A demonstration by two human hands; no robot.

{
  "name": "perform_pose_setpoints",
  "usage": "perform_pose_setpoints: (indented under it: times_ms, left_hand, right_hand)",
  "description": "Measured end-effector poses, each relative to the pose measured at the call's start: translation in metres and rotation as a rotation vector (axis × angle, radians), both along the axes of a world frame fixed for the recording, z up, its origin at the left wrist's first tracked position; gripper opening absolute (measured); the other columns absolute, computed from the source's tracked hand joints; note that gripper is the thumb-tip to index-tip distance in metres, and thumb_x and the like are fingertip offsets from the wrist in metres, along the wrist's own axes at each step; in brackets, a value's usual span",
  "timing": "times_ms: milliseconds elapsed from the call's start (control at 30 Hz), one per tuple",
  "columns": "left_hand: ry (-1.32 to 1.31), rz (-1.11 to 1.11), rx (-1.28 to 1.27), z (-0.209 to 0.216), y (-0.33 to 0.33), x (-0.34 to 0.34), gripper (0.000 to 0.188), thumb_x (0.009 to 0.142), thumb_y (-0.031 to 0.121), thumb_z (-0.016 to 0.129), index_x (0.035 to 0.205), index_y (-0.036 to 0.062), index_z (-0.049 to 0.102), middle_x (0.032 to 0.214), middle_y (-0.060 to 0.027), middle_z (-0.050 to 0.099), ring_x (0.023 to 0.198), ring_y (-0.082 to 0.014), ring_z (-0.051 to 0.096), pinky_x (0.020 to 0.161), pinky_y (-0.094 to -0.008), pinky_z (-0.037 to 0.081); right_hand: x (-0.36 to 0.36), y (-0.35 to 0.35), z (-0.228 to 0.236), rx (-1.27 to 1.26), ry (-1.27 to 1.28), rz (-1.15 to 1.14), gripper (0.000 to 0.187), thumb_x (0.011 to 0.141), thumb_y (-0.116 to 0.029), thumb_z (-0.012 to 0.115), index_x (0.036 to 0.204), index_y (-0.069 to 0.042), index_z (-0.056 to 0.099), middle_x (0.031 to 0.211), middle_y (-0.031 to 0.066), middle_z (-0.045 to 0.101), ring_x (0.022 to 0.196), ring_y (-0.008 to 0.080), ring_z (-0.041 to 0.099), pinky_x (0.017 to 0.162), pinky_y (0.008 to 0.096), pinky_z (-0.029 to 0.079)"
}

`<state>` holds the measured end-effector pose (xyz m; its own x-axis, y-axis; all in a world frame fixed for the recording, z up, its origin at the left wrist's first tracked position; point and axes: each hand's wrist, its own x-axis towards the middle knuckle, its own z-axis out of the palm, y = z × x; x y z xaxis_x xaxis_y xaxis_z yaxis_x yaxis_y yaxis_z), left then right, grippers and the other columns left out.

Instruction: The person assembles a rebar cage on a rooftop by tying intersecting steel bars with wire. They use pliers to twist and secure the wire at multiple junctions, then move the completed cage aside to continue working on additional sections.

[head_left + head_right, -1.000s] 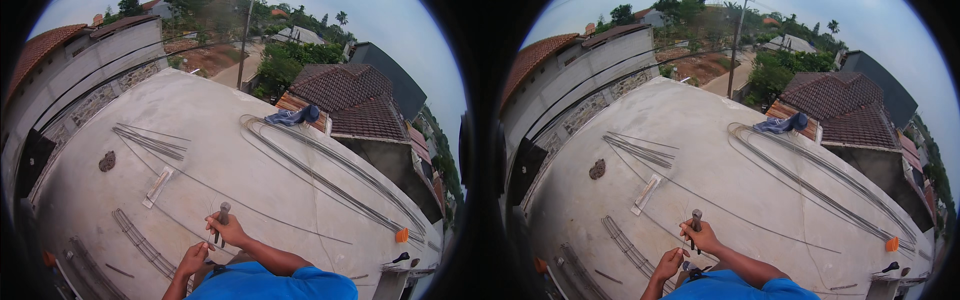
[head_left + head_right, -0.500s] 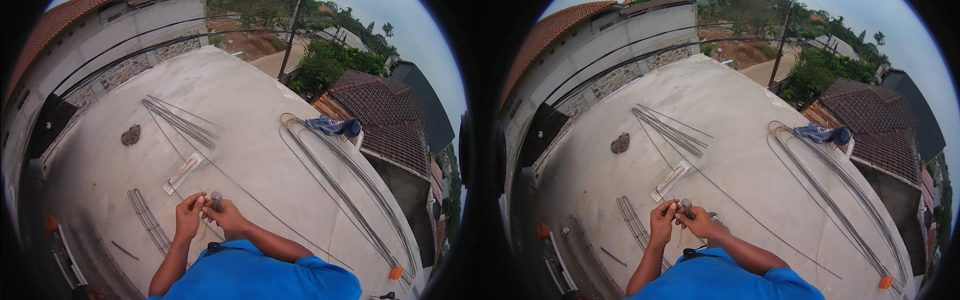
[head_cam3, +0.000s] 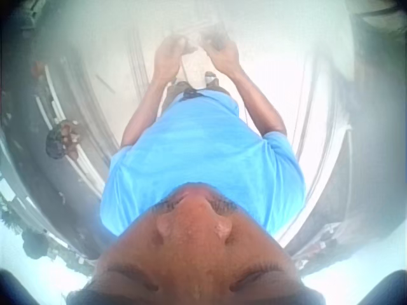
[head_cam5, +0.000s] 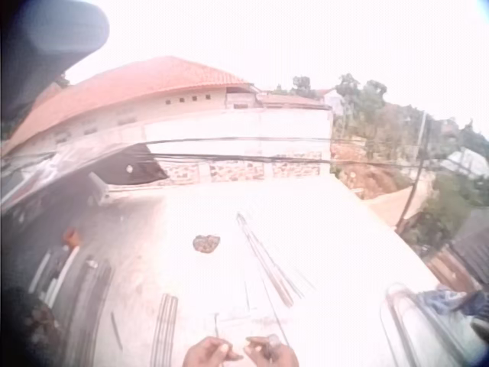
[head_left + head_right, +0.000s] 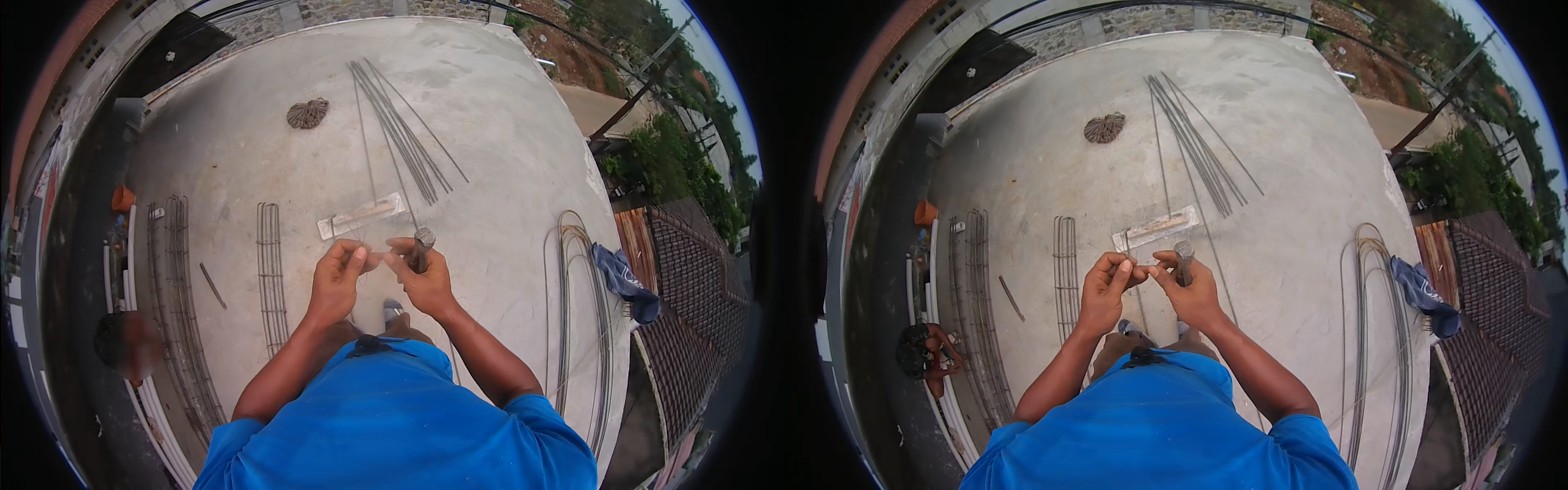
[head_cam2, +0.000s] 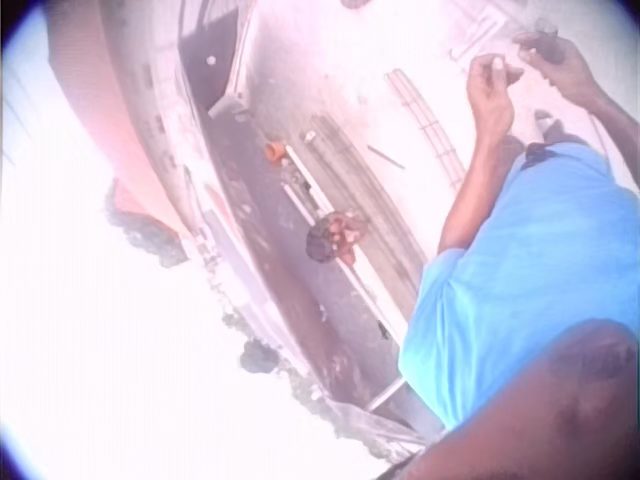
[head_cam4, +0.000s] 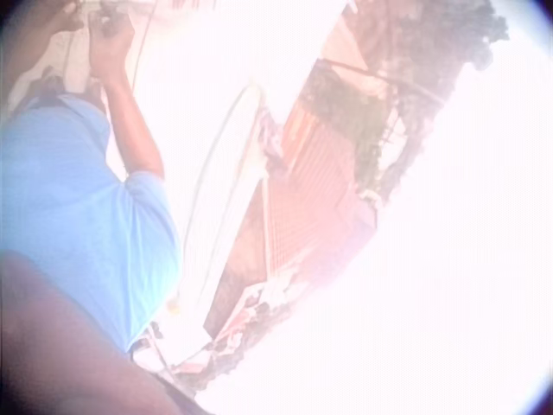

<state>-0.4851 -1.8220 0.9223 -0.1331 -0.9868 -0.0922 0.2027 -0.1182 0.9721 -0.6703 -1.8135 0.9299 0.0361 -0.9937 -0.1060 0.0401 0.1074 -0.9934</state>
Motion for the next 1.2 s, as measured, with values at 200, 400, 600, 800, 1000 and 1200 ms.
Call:
perform_pose_setpoints:
  times_ms: [200, 400, 600, 800, 1000, 1200]
  left_hand:
    - [-0.25, -0.116, 0.039, 0.007, -0.029, -0.012, 0.018, 0.113, 0.017, 0.061, 0.117, 0.0008, 0.067, 0.095, -0.0055, 0.071, 0.078, -0.009, 0.062, 0.072, -0.0268, 0.054]
    - [-0.291, -0.082, 0.07, -0.006, -0.031, -0.023, 0.023, 0.111, 0.021, 0.065, 0.12, 0.0006, 0.071, 0.091, -0.0031, 0.072, 0.073, -0.0063, 0.057, 0.067, -0.0247, 0.048]
    - [-0.401, -0.096, 0.133, -0.011, -0.029, -0.03, 0.023, 0.11, 0.02, 0.066, 0.118, 0.0, 0.072, 0.09, -0.0031, 0.072, 0.07, -0.0049, 0.053, 0.062, -0.0238, 0.043]
    - [-0.408, -0.105, 0.171, -0.015, -0.027, -0.034, 0.024, 0.11, 0.02, 0.068, 0.12, -0.0008, 0.073, 0.089, -0.0039, 0.072, 0.069, -0.0054, 0.052, 0.062, -0.024, 0.042]
    - [-0.308, -0.113, 0.266, -0.018, -0.031, -0.04, 0.026, 0.11, 0.021, 0.069, 0.124, -0.001, 0.073, 0.089, -0.0049, 0.073, 0.07, -0.0072, 0.057, 0.065, -0.0247, 0.047]
    - [-0.202, -0.121, 0.303, -0.014, -0.036, -0.043, 0.026, 0.111, 0.02, 0.066, 0.125, -0.0014, 0.071, 0.095, -0.0071, 0.074, 0.07, -0.0069, 0.057, 0.066, -0.0236, 0.05]
  right_hand:
    - [-0.019, -0.045, 0.008, -0.22, 0.032, 0.026, 0.048, 0.1, -0.013, 0.08, 0.145, -0.005, 0.068, 0.109, 0.0009, 0.072, 0.073, 0.0023, 0.053, 0.062, 0.0229, 0.044]
    - [-0.019, -0.063, -0.006, -0.187, 0.025, -0.012, 0.04, 0.102, -0.011, 0.076, 0.14, -0.002, 0.068, 0.113, -0.0003, 0.07, 0.078, 0.0014, 0.056, 0.069, 0.0226, 0.048]
    - [-0.032, -0.066, -0.028, -0.156, -0.122, 0.002, 0.031, 0.104, -0.015, 0.074, 0.132, 0.001, 0.072, 0.103, 0.0, 0.07, 0.082, 0.0044, 0.059, 0.071, 0.0246, 0.049]
    - [-0.036, -0.064, -0.033, -0.185, -0.003, -0.055, 0.027, 0.1, -0.012, 0.078, 0.124, -0.001, 0.075, 0.098, 0.0025, 0.071, 0.076, 0.0068, 0.057, 0.066, 0.027, 0.048]
    - [-0.047, -0.066, -0.027, -0.079, 0.03, -0.036, 0.013, 0.099, -0.008, 0.076, 0.111, -0.004, 0.075, 0.101, 0.0005, 0.072, 0.078, 0.0056, 0.057, 0.067, 0.0258, 0.047]
    - [-0.045, -0.077, -0.04, -0.087, 0.02, -0.039, 0.015, 0.099, -0.013, 0.077, 0.107, 0.0, 0.077, 0.077, 0.0027, 0.069, 0.068, 0.0049, 0.052, 0.059, 0.0279, 0.043]
